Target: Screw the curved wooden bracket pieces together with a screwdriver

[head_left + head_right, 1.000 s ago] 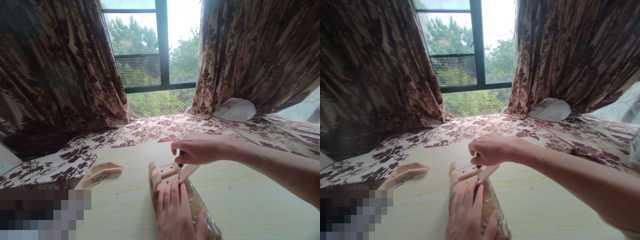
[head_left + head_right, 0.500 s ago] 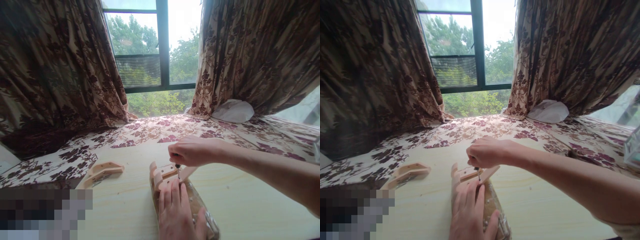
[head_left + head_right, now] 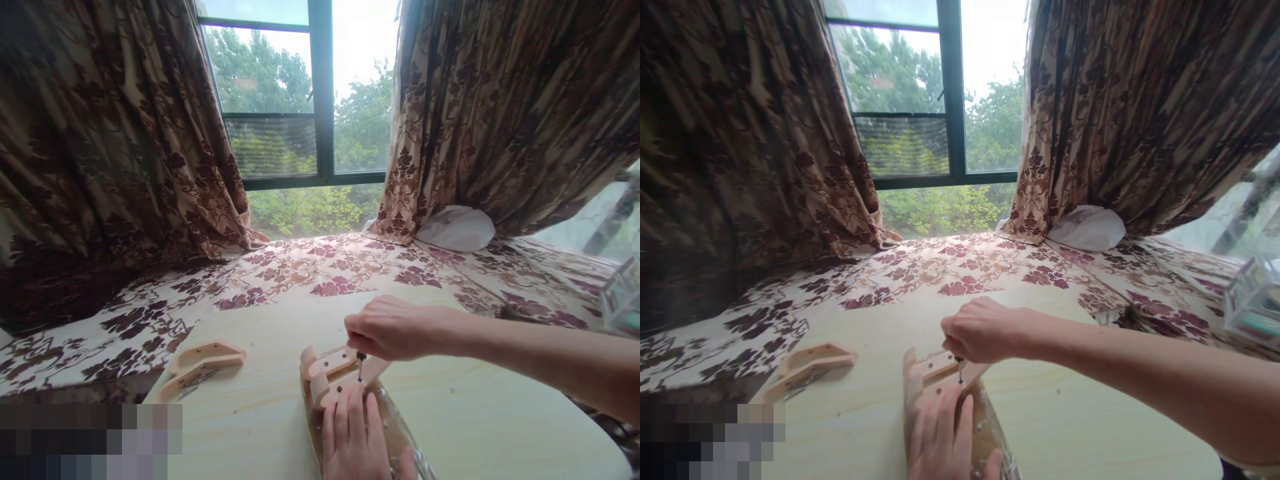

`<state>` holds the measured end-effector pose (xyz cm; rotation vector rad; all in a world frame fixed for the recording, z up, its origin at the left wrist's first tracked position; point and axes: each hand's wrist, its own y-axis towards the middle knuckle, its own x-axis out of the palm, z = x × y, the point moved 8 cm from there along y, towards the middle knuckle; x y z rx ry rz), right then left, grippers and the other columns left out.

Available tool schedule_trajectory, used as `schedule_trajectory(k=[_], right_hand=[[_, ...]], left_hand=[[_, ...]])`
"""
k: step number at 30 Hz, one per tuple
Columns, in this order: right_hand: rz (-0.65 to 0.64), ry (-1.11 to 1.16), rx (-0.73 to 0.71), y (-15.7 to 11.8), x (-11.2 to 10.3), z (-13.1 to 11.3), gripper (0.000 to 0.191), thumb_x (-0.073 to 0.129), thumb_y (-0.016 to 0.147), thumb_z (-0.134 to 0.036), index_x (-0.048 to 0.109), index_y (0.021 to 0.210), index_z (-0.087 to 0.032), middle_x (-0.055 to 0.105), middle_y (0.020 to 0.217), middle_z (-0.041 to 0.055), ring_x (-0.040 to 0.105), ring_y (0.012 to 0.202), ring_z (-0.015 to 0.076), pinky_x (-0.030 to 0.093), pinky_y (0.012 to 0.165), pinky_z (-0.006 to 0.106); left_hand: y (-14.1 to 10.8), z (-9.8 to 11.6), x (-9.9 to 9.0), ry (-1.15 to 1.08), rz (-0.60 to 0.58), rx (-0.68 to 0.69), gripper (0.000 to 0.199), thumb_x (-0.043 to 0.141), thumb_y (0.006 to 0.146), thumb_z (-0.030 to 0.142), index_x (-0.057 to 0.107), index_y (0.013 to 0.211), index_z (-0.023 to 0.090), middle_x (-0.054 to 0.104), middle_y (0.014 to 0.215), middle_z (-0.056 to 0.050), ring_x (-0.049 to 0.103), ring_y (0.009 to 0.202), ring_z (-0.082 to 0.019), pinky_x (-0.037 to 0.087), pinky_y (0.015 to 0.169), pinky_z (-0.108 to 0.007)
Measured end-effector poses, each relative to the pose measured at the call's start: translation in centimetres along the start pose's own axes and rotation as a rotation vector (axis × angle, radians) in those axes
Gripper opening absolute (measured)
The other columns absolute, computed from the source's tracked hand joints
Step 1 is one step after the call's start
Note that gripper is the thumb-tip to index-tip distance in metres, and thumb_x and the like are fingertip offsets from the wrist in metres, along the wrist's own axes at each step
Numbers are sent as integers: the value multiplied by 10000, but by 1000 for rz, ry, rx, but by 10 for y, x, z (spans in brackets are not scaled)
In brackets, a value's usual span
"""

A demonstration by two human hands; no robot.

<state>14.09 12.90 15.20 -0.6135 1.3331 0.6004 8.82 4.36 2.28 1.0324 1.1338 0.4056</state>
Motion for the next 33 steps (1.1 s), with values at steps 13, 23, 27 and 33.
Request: schedule_trajectory(k=[13, 23, 27, 33], right_hand=[[-85, -19, -82, 1, 0, -9, 227, 435, 894, -200, 643, 817, -151, 679, 738, 77, 565, 595, 147, 225, 488, 287], [-137, -53, -163, -3, -13, -19, 121, 506, 853, -157, 626, 846, -145, 670, 774, 74, 563, 619, 143, 208, 470, 272], [-134, -20, -150, -5, -6, -20, 180, 463, 874, -158, 632, 816, -140, 672, 739, 80, 559, 600, 143, 229, 483, 281], [-99, -20, -55, -3, -3, -8, 185, 488, 854, -236, 649, 866, -147, 676, 683, 72, 534, 526, 148, 184, 462, 284]], left_hand=[[-9, -1, 6, -88, 50, -27, 426, 485, 790, 522, 640, 1024, 202, 667, 1077, -60, 568, 1031, -262, 369, 927, -420], [-3, 2, 0, -35, 1, -41, 586, 575, 674, 683, 651, 993, 197, 660, 1073, -75, 560, 1024, -284, 382, 924, -437], [-4, 1, 1, -77, 5, -43, 508, 574, 709, 601, 651, 1000, 191, 663, 1081, -76, 560, 1041, -283, 390, 927, -435], [-3, 1, 1, -79, 10, 11, 432, 530, 748, 476, 644, 1037, 175, 658, 1111, -83, 552, 1067, -265, 369, 948, -419]])
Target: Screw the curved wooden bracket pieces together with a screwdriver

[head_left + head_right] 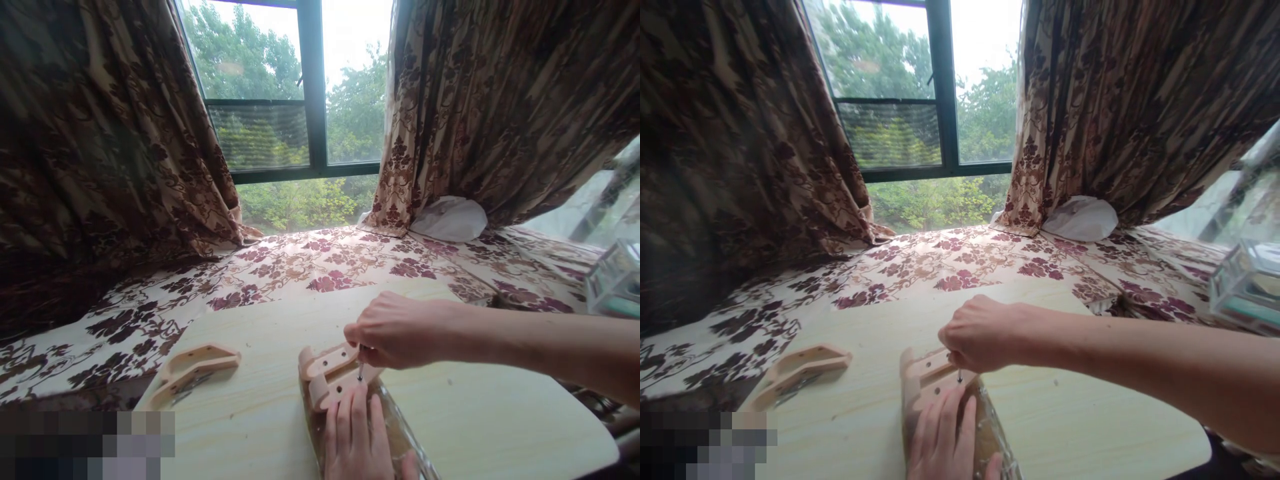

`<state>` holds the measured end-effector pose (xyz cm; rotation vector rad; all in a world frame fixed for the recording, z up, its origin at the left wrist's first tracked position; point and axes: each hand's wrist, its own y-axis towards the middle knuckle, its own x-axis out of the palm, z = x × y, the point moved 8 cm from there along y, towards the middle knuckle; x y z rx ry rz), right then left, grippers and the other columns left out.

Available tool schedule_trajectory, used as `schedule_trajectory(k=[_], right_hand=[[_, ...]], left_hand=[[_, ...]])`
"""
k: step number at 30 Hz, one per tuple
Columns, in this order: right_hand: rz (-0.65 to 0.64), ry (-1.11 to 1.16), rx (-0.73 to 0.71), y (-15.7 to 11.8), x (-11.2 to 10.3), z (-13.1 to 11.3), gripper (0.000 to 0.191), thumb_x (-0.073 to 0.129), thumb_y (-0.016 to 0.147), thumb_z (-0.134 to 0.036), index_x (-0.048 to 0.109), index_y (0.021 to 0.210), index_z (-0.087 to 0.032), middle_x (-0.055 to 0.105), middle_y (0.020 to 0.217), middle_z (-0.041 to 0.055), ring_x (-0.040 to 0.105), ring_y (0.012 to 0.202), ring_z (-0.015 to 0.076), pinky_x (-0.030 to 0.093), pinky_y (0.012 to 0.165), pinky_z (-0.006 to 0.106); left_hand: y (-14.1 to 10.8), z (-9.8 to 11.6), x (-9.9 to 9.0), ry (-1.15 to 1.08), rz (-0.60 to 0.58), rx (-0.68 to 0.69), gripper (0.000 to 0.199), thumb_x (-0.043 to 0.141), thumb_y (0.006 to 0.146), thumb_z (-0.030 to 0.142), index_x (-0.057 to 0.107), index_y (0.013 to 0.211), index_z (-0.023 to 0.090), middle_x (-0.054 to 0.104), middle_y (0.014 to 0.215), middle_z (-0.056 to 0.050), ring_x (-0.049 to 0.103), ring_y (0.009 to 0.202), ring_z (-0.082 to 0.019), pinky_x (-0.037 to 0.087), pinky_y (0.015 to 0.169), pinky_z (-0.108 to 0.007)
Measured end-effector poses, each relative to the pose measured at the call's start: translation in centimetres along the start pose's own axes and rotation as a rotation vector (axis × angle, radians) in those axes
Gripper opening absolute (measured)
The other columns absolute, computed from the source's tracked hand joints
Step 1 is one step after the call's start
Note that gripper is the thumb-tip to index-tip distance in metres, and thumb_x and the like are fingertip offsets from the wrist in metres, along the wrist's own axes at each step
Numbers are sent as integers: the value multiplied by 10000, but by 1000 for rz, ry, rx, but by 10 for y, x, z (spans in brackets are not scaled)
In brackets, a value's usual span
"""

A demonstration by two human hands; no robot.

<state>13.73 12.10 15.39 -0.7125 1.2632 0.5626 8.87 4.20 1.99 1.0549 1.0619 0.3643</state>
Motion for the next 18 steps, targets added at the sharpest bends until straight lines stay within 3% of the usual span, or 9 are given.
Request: schedule_trajectory(k=[4, 8, 13, 18], right_hand=[[35, -15, -46, -1, -11, -5, 140, 514, 839, -219, 627, 880, -148, 670, 731, 66, 531, 549, 140, 200, 467, 270], [20, -3, -121, 2, -8, -13, 203, 428, 890, -161, 612, 806, -145, 653, 728, 67, 506, 542, 126, 208, 474, 273], [69, -1, -25, 9, -3, -6, 218, 410, 905, -186, 608, 823, -142, 661, 709, 71, 520, 540, 140, 188, 481, 294], [30, -10, 15, 9, -5, 1, 242, 432, 897, -251, 629, 795, -152, 680, 712, 87, 538, 552, 148, 193, 488, 289]], left_hand=[[0, 0, 0, 8, -37, -3, 433, 550, 729, 459, 642, 1047, 180, 648, 1131, -76, 544, 1077, -268, 366, 959, -419], [0, 1, 0, 8, -49, -7, 442, 559, 723, 464, 639, 1048, 176, 643, 1138, -71, 535, 1082, -273, 360, 963, -424], [2, 1, -1, 17, -40, 22, 439, 536, 737, 474, 640, 1040, 175, 643, 1129, -75, 529, 1087, -266, 368, 954, -412], [3, 1, -2, 36, -68, 15, 461, 592, 685, 474, 642, 1041, 186, 638, 1140, -64, 526, 1084, -268, 369, 962, -407]])
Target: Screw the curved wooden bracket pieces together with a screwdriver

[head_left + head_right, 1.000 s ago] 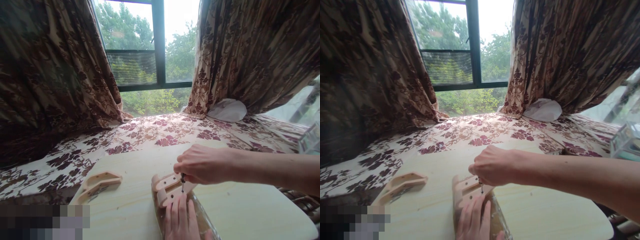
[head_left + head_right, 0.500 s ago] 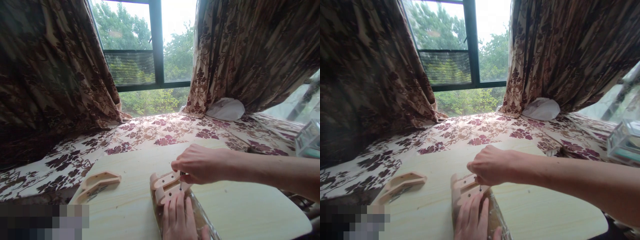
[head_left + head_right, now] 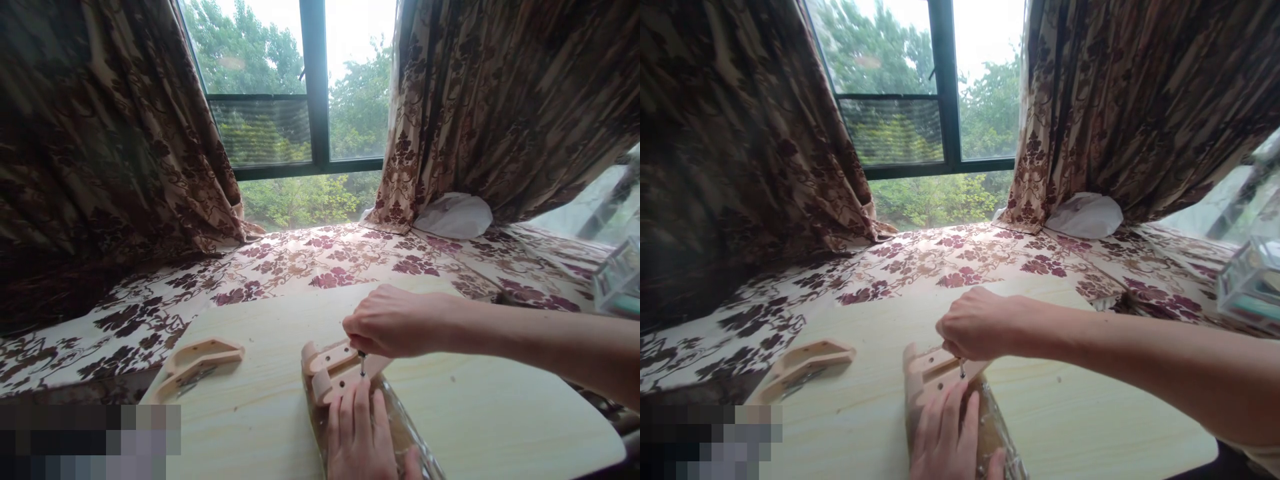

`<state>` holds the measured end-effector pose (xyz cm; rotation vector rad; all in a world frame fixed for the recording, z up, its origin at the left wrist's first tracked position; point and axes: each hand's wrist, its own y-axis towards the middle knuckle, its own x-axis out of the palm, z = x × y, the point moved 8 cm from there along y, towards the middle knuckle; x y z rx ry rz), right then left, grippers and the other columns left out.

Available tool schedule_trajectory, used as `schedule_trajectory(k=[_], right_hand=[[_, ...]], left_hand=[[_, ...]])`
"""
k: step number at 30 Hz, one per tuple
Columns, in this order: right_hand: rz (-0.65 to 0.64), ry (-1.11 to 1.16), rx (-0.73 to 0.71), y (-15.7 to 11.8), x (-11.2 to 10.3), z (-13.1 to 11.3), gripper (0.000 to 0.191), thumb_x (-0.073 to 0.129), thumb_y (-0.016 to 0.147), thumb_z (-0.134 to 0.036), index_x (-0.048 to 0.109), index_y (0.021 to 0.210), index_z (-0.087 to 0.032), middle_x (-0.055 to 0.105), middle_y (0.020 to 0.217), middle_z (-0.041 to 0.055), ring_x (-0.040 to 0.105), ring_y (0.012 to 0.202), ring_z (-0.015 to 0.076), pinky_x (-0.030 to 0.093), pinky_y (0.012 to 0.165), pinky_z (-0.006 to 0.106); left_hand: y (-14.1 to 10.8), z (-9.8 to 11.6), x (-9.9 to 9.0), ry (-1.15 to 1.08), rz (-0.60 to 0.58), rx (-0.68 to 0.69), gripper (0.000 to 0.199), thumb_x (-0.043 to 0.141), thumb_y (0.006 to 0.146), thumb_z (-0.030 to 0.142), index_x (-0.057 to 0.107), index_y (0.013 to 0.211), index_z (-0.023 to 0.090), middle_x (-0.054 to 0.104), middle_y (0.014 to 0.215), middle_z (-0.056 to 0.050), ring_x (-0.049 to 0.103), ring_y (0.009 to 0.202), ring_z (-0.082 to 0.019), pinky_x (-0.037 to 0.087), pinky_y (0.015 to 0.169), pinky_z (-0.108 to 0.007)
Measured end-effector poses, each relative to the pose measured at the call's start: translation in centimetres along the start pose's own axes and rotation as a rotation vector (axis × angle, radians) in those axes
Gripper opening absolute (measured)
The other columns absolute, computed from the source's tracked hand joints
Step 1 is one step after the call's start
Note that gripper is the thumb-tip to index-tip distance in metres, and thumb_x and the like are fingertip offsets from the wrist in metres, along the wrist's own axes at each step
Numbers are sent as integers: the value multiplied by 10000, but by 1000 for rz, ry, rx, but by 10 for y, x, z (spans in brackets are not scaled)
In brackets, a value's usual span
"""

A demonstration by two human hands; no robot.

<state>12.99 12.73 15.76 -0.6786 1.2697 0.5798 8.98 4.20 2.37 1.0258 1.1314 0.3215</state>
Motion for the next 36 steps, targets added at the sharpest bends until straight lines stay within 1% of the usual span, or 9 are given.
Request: schedule_trajectory(k=[5, 10, 13, 17, 21, 23, 30, 33, 36], right_hand=[[0, 71, -22, -2, 2, 2, 208, 465, 859, -251, 636, 774, -169, 688, 750, 81, 545, 600, 152, 235, 513, 283], [7, 134, 63, 3, 15, 20, 220, 456, 870, -280, 650, 840, -181, 691, 753, 68, 570, 641, 158, 252, 520, 266], [-14, 153, 95, 3, 16, 29, 242, 471, 872, -328, 658, 836, -178, 688, 739, 70, 571, 643, 162, 271, 522, 256], [-21, 166, 40, -1, 5, 20, 183, 554, 816, -310, 649, 932, -205, 694, 803, 55, 560, 657, 166, 286, 524, 263], [-17, 158, -53, -4, 1, 5, 133, 507, 826, -233, 629, 873, -212, 686, 833, 60, 549, 667, 173, 312, 541, 282], [-11, 167, -50, -2, 4, 3, 140, 484, 831, -222, 622, 849, -209, 683, 799, 60, 540, 643, 174, 305, 536, 286], [-17, 171, 92, 1, 7, 19, 156, 523, 821, -284, 651, 809, -197, 677, 731, 70, 522, 615, 178, 281, 509, 277], [-21, 153, 62, -2, 1, 17, 165, 532, 815, -290, 663, 877, -210, 676, 720, 62, 507, 589, 172, 271, 496, 276], [-12, 134, -4, -5, -2, 11, 167, 511, 814, -230, 659, 891, -215, 680, 748, 52, 507, 594, 161, 263, 498, 275]], left_hand=[[-2, 0, 1, -15, -13, -2, 452, 564, 711, 457, 638, 1056, 175, 623, 1162, -81, 519, 1105, -278, 352, 981, -413], [-2, 0, 0, -33, 28, 5, 422, 517, 755, 437, 636, 1059, 169, 625, 1157, -88, 516, 1117, -278, 350, 994, -413], [-2, 0, -2, -45, 45, -10, 401, 510, 761, 407, 634, 1060, 171, 626, 1158, -89, 517, 1122, -279, 357, 990, -415], [-1, 0, -4, -67, 44, -42, 391, 522, 755, 405, 634, 1052, 176, 637, 1140, -89, 540, 1092, -277, 369, 972, -429], [0, 0, -3, -57, 15, -22, 403, 529, 752, 425, 629, 1057, 181, 642, 1137, -80, 552, 1077, -267, 360, 970, -427], [0, 1, -2, -50, 4, 1, 409, 504, 772, 428, 624, 1070, 174, 640, 1146, -80, 548, 1089, -260, 348, 984, -420], [-2, 1, 2, -70, 5, -2, 419, 469, 805, 438, 619, 1086, 164, 621, 1188, -91, 524, 1148, -259, 315, 1026, -416], [-1, 1, -1, -94, 32, -9, 409, 466, 816, 428, 623, 1078, 156, 625, 1183, -91, 520, 1154, -262, 306, 1040, -416], [0, 1, -4, -105, 39, -2, 399, 471, 818, 418, 626, 1074, 153, 630, 1177, -82, 524, 1140, -255, 324, 1030, -394]])
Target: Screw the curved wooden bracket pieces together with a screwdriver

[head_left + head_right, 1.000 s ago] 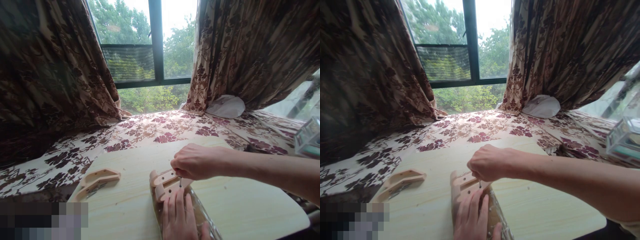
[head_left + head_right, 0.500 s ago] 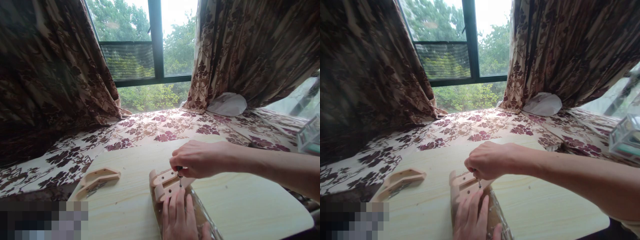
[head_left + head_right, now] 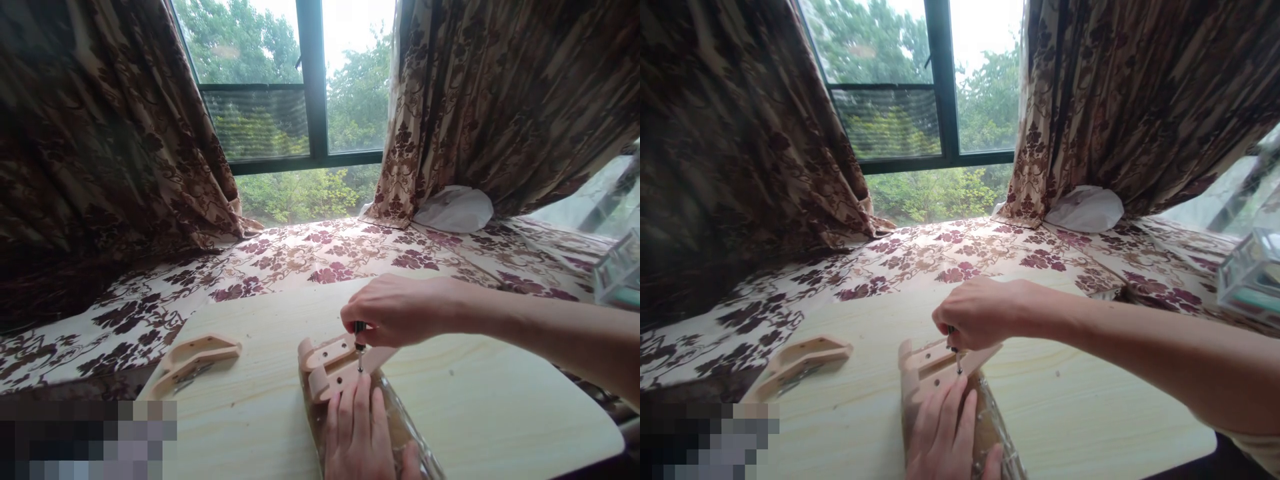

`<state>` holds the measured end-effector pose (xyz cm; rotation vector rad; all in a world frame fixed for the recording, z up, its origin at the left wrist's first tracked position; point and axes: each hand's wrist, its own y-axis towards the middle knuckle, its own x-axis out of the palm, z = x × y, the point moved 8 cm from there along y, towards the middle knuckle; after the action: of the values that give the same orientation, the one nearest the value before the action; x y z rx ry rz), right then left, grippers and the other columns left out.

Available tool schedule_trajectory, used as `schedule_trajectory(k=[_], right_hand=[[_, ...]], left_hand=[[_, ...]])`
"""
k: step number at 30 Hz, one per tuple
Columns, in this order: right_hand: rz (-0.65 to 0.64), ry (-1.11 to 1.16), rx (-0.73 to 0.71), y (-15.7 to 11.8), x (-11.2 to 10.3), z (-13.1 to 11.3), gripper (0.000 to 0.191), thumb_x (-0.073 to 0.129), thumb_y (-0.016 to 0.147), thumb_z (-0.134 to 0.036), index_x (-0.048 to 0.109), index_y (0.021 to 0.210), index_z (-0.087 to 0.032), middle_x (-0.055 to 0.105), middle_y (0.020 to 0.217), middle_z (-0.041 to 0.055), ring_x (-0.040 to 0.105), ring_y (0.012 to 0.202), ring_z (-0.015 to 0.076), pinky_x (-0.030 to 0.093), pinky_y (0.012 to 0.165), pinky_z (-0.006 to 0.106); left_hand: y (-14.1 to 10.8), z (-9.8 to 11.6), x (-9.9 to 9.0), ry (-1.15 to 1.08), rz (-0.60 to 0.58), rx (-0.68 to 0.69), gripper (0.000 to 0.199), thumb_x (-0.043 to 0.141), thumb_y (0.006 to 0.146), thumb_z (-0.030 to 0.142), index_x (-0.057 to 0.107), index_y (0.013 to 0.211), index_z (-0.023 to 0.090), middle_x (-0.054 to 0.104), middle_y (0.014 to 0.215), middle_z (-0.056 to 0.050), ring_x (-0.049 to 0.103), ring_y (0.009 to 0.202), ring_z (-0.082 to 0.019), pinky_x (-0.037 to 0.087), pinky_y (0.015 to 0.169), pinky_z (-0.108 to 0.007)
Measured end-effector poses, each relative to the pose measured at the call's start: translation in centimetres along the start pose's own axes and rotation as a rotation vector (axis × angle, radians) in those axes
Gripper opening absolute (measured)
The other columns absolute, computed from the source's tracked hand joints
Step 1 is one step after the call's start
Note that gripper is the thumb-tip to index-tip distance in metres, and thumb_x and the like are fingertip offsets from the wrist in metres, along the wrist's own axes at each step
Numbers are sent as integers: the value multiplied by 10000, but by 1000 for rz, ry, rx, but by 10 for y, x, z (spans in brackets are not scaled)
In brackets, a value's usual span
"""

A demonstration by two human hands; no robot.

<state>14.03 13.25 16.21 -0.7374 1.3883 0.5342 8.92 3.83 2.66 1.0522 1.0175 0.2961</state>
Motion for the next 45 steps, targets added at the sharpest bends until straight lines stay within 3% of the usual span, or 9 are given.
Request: schedule_trajectory(k=[5, 12, 20, 28, 33, 37, 45], right_hand=[[22, 21, -25, 3, 8, -2, 192, 462, 838, -198, 650, 875, -183, 684, 783, 59, 534, 628, 148, 268, 520, 268], [16, 17, 84, 7, 6, 4, 221, 482, 863, -284, 670, 889, -170, 687, 760, 67, 554, 638, 161, 275, 512, 271], [-45, -9, -67, 3, 6, -7, 210, 472, 832, -195, 676, 881, -201, 688, 822, 46, 540, 660, 140, 275, 530, 259], [-21, 4, 70, 5, 11, 7, 216, 481, 817, -259, 682, 847, -185, 687, 746, 68, 535, 621, 153, 265, 511, 264], [-40, -2, 17, 0, 1, 1, 222, 523, 799, -274, 674, 949, -212, 699, 810, 65, 563, 668, 172, 277, 519, 265], [-63, 5, -19, 2, 6, -3, 211, 485, 803, -232, 677, 888, -215, 703, 829, 58, 570, 681, 172, 302, 536, 273], [-36, -13, 71, 8, 9, 4, 226, 487, 836, -308, 672, 905, -198, 700, 790, 74, 589, 675, 178, 265, 513, 262]], left_hand=[[1, 0, 0, 10, -22, -15, 401, 449, 835, 422, 632, 1063, 148, 630, 1172, -88, 532, 1123, -252, 341, 1013, -383], [2, 2, -2, -38, 59, -57, 438, 402, 876, 469, 644, 1032, 140, 639, 1154, -108, 538, 1131, -267, 341, 1018, -415], [1, 1, 1, -4, 5, -46, 442, 400, 862, 472, 641, 1049, 152, 630, 1167, -94, 535, 1117, -256, 328, 1012, -415], [4, 2, -1, -33, 17, -59, 443, 389, 875, 469, 642, 1046, 147, 634, 1157, -98, 523, 1131, -255, 329, 1007, -422], [5, 3, -1, -34, 13, -75, 473, 365, 886, 498, 641, 1053, 152, 626, 1169, -94, 514, 1144, -261, 323, 1013, -423], [4, 2, -1, -46, 23, -77, 466, 370, 883, 499, 643, 1045, 158, 627, 1165, -89, 522, 1128, -266, 330, 1006, -433], [5, 2, -2, -38, 28, -56, 433, 383, 879, 464, 646, 1028, 153, 632, 1146, -96, 519, 1126, -260, 338, 1002, -426]])
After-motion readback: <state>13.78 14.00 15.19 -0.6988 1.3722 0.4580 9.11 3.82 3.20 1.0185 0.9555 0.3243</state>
